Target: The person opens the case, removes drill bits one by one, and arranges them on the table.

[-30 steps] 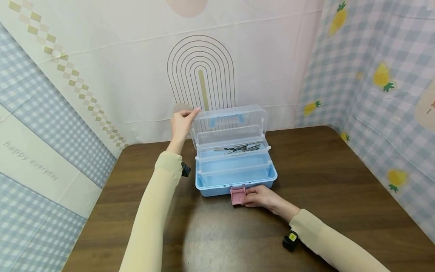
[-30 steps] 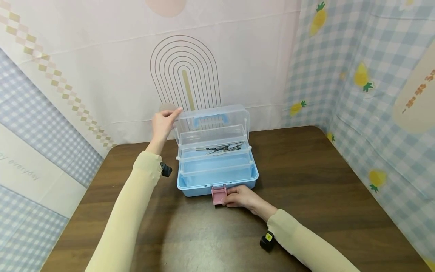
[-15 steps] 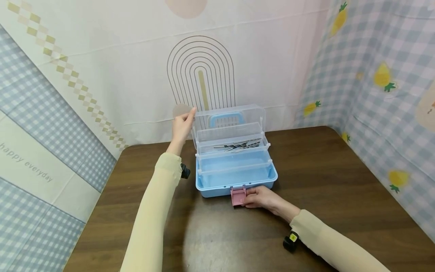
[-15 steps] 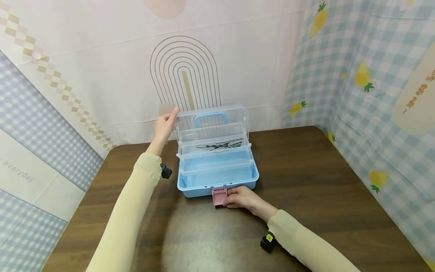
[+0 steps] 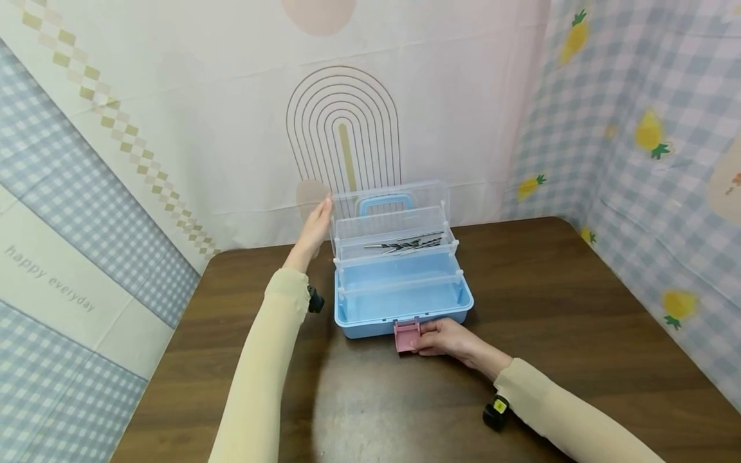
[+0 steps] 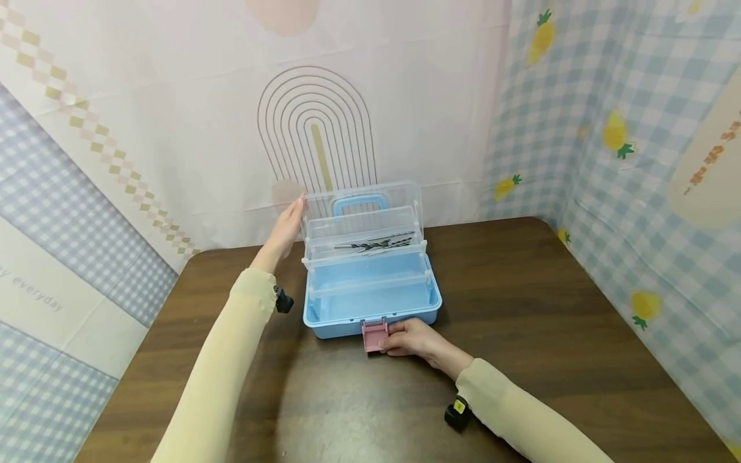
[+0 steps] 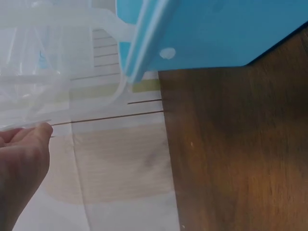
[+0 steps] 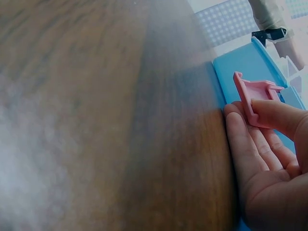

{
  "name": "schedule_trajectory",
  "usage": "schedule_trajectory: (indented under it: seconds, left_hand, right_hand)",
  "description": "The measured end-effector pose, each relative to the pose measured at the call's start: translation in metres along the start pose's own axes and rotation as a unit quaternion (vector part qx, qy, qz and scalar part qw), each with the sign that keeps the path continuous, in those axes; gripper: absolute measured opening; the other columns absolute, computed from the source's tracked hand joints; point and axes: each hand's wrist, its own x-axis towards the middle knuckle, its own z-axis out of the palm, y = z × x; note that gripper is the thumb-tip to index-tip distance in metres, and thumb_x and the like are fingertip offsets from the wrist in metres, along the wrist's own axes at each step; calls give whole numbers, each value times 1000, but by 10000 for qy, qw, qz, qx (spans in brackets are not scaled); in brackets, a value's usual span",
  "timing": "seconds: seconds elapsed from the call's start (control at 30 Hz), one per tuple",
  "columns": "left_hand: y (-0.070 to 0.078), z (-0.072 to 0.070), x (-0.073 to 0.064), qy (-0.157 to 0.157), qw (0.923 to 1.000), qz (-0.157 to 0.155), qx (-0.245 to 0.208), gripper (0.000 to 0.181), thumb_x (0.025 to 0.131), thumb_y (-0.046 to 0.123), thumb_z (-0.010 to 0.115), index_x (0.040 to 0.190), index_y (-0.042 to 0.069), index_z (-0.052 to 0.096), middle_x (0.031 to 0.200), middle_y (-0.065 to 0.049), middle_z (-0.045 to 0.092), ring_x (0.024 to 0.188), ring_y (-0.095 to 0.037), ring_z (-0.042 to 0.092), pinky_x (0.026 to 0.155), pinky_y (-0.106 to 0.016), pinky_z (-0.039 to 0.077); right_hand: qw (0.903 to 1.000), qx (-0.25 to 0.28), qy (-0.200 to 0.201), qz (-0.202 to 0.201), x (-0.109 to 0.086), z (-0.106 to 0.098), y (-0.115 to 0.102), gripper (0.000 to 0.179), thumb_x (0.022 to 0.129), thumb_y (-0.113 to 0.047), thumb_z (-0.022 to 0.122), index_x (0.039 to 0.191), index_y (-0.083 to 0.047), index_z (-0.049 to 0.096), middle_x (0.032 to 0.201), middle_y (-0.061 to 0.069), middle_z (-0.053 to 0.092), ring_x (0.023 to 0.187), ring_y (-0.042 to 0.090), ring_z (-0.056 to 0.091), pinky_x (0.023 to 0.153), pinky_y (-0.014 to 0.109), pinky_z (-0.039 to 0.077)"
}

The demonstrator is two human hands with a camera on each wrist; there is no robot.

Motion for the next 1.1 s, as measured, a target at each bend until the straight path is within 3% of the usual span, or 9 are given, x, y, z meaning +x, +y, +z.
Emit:
schedule_trajectory:
  seconds: [0.23, 0.4, 0.5, 0.57, 0.73, 0.83, 1.1]
  left_hand:
    - [-10, -3, -4, -151, 9997, -27, -184, 64, 108, 51, 26, 163, 19, 16, 166, -10, 20, 153, -25, 18, 122, -41, 19]
    - [-13, -1, -5, -78, 9998, -33, -190, 65, 108, 52, 29, 163, 19, 18, 167, -5, 19, 152, -23, 18, 122, -41, 19]
    - [-15, 1, -6, -5, 9998, -150, -107, 65, 108, 51, 30, 162, 16, 22, 166, -7, 22, 152, -25, 19, 122, -43, 19]
    - [-8, 2, -14, -14, 9996, -277, -17, 61, 110, 45, 31, 161, 12, 25, 164, -11, 25, 151, -29, 21, 121, -45, 20]
    - [-15, 5, -19, -138, 9988, -462, -108, 55, 111, 35, 32, 161, 12, 25, 163, -13, 28, 150, -30, 23, 121, -47, 21]
    - [-31, 6, -14, -119, 9990, -386, -194, 58, 110, 41, 34, 162, 17, 23, 164, -9, 26, 151, -28, 23, 121, -48, 20]
    - [-32, 7, -18, 82, 9997, -132, 176, 57, 109, 42, 39, 159, 15, 31, 161, -12, 34, 148, -30, 30, 119, -48, 26]
  right_hand:
    - [10000, 43, -30, -1, -2, 6, -1, 28, 91, 1, 69, 112, 18, 64, 96, 11, 71, 87, 14, 68, 84, 33, 59]
    - [10000, 15, -5, 18, -3, 8, -1, 28, 91, 0, 70, 112, 17, 64, 96, 11, 71, 87, 14, 68, 84, 34, 59]
    - [10000, -22, 30, 37, -4, 8, -2, 28, 91, 0, 71, 112, 17, 64, 97, 11, 71, 87, 15, 68, 84, 34, 59]
    - [10000, -45, 45, 41, -4, 9, -2, 28, 91, -1, 71, 112, 17, 64, 97, 12, 71, 88, 15, 68, 84, 34, 59]
    - [10000, -42, 56, 25, -6, 11, 0, 28, 91, -2, 71, 112, 16, 64, 98, 12, 71, 88, 15, 68, 85, 35, 59]
    - [10000, -16, 48, 10, -6, 12, 1, 28, 91, -2, 71, 112, 16, 64, 98, 11, 71, 88, 15, 68, 84, 34, 59]
    - [10000, -10, 74, 7, -7, 13, 2, 27, 91, -1, 71, 111, 16, 65, 96, 10, 71, 87, 14, 67, 84, 34, 59]
